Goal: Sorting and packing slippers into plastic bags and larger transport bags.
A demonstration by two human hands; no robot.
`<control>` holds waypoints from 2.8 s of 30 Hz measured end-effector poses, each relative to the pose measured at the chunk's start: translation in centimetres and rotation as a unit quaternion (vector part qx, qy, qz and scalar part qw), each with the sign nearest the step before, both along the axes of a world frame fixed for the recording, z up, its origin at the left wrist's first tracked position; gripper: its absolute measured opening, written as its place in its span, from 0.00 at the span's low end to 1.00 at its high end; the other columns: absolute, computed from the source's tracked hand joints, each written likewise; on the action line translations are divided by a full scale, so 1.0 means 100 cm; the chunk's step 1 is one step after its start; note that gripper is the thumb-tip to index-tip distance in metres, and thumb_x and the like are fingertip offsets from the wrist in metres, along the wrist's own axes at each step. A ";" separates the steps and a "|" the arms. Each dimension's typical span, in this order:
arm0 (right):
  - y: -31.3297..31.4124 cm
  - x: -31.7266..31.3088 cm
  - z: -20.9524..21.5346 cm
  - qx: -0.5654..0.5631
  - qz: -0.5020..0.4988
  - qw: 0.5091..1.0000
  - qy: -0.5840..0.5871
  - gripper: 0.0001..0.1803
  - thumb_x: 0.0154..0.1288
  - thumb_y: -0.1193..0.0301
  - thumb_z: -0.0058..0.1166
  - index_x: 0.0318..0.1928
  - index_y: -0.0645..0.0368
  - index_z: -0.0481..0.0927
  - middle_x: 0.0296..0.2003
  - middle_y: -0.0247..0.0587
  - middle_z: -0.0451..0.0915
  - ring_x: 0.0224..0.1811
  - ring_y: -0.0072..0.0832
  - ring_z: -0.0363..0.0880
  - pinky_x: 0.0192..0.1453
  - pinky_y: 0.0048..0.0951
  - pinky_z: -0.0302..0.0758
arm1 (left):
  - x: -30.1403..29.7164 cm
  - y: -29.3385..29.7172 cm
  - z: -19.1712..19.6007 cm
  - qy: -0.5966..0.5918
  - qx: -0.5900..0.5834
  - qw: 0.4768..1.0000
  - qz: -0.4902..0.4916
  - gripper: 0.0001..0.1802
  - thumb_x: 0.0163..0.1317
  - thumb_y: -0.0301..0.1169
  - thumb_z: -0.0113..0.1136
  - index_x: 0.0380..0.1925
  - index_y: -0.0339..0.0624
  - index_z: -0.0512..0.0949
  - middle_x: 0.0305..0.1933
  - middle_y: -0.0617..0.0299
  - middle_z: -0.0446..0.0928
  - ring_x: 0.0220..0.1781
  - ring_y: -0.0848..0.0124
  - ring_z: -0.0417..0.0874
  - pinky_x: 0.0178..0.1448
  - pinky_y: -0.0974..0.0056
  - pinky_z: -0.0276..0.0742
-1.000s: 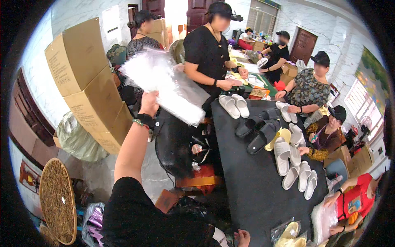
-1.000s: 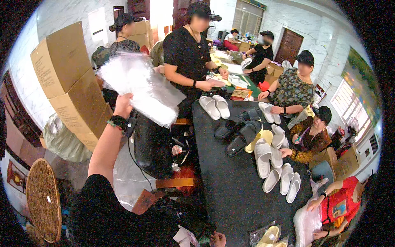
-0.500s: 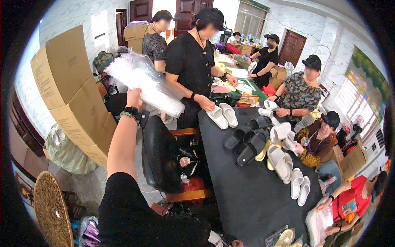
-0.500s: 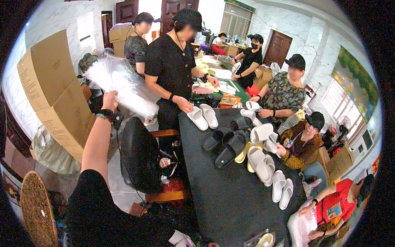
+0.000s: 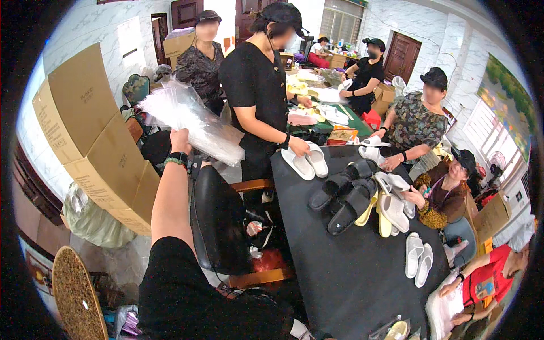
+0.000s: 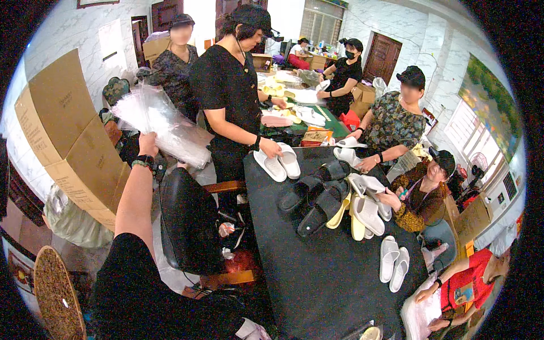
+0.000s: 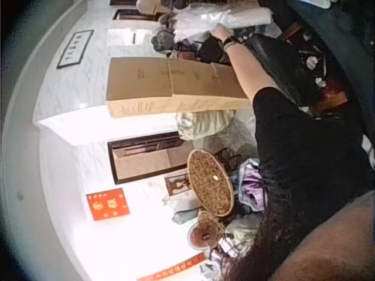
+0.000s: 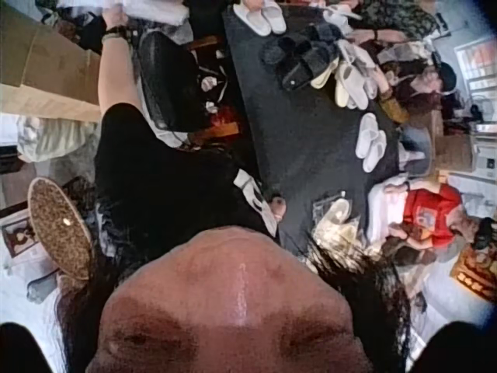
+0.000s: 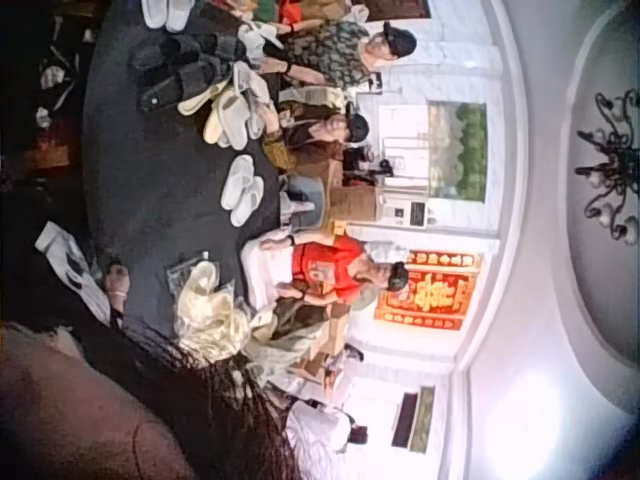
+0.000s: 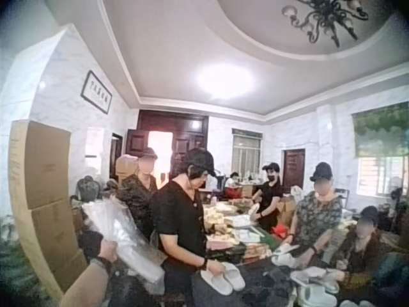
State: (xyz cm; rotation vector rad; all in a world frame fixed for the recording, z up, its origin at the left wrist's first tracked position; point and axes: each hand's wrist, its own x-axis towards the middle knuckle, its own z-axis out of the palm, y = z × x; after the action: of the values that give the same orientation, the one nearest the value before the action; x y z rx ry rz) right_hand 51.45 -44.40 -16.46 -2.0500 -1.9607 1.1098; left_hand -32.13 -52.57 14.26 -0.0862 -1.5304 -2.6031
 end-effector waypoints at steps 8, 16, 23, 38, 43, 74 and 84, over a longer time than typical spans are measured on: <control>0.000 0.018 -0.037 0.035 0.046 0.998 -0.020 0.11 0.61 0.64 0.52 0.37 0.56 0.82 0.33 0.51 0.82 0.34 0.46 0.80 0.39 0.43 0.75 | -0.026 0.000 -0.014 0.042 0.038 0.998 -0.012 0.26 0.55 0.14 0.48 0.56 0.36 0.67 0.50 0.54 0.76 0.49 0.58 0.79 0.53 0.54 0.76; 0.036 0.069 -0.106 0.252 0.307 0.917 0.049 0.08 0.61 0.67 0.51 0.34 0.55 0.80 0.28 0.44 0.81 0.30 0.38 0.79 0.33 0.36 0.74 | -0.042 -0.035 -0.031 0.072 0.078 0.993 0.043 0.25 0.52 0.16 0.47 0.53 0.36 0.69 0.45 0.56 0.76 0.44 0.60 0.79 0.46 0.55 0.77; 0.061 0.052 -0.072 0.208 0.256 0.941 0.076 0.07 0.62 0.67 0.52 0.33 0.56 0.79 0.28 0.45 0.81 0.31 0.36 0.81 0.33 0.35 0.75 | -0.060 -0.070 -0.063 0.079 -0.730 0.645 0.211 0.12 0.50 0.36 0.62 0.31 0.40 0.83 0.34 0.50 0.83 0.42 0.53 0.84 0.44 0.56 0.80; 0.005 0.049 -0.116 0.108 -0.030 0.985 0.133 0.09 0.62 0.67 0.56 0.30 0.59 0.77 0.30 0.45 0.82 0.33 0.33 0.84 0.34 0.34 0.78 | -0.225 -0.204 -0.071 0.289 -0.566 0.709 -0.304 0.11 0.62 0.40 0.51 0.33 0.45 0.77 0.37 0.61 0.77 0.46 0.61 0.79 0.44 0.51 0.75; -0.022 -0.002 -0.034 0.146 0.023 0.988 -0.049 0.08 0.59 0.67 0.53 0.31 0.59 0.80 0.26 0.45 0.82 0.32 0.42 0.83 0.38 0.38 0.78 | -0.164 -0.122 -0.106 0.126 -0.128 0.964 -0.195 0.17 0.69 0.35 0.43 0.52 0.38 0.69 0.52 0.55 0.71 0.56 0.60 0.75 0.55 0.56 0.75; -0.096 0.140 -0.026 -0.375 0.538 0.738 -0.160 0.20 0.59 0.56 0.56 0.49 0.50 0.80 0.42 0.40 0.83 0.45 0.33 0.81 0.47 0.36 0.77 | 0.433 -0.248 -0.257 -0.475 -0.504 0.237 -0.681 0.40 0.58 0.44 0.66 0.65 0.33 0.63 0.47 0.48 0.81 0.50 0.60 0.83 0.43 0.56 0.81; -0.156 0.169 0.037 -0.419 0.417 0.788 -0.174 0.25 0.55 0.50 0.59 0.51 0.48 0.79 0.44 0.39 0.83 0.49 0.34 0.80 0.49 0.39 0.76 | 0.422 -0.042 -0.202 -0.136 -0.560 0.147 -0.804 0.17 0.65 0.42 0.57 0.49 0.47 0.75 0.37 0.64 0.82 0.32 0.75 0.85 0.26 0.71 0.75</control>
State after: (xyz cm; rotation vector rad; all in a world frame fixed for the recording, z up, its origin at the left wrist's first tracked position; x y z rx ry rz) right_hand 68.35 -59.96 -12.74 -1.6851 -3.1375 2.2385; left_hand 10.04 -56.80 -5.98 0.7121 1.1745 -0.2258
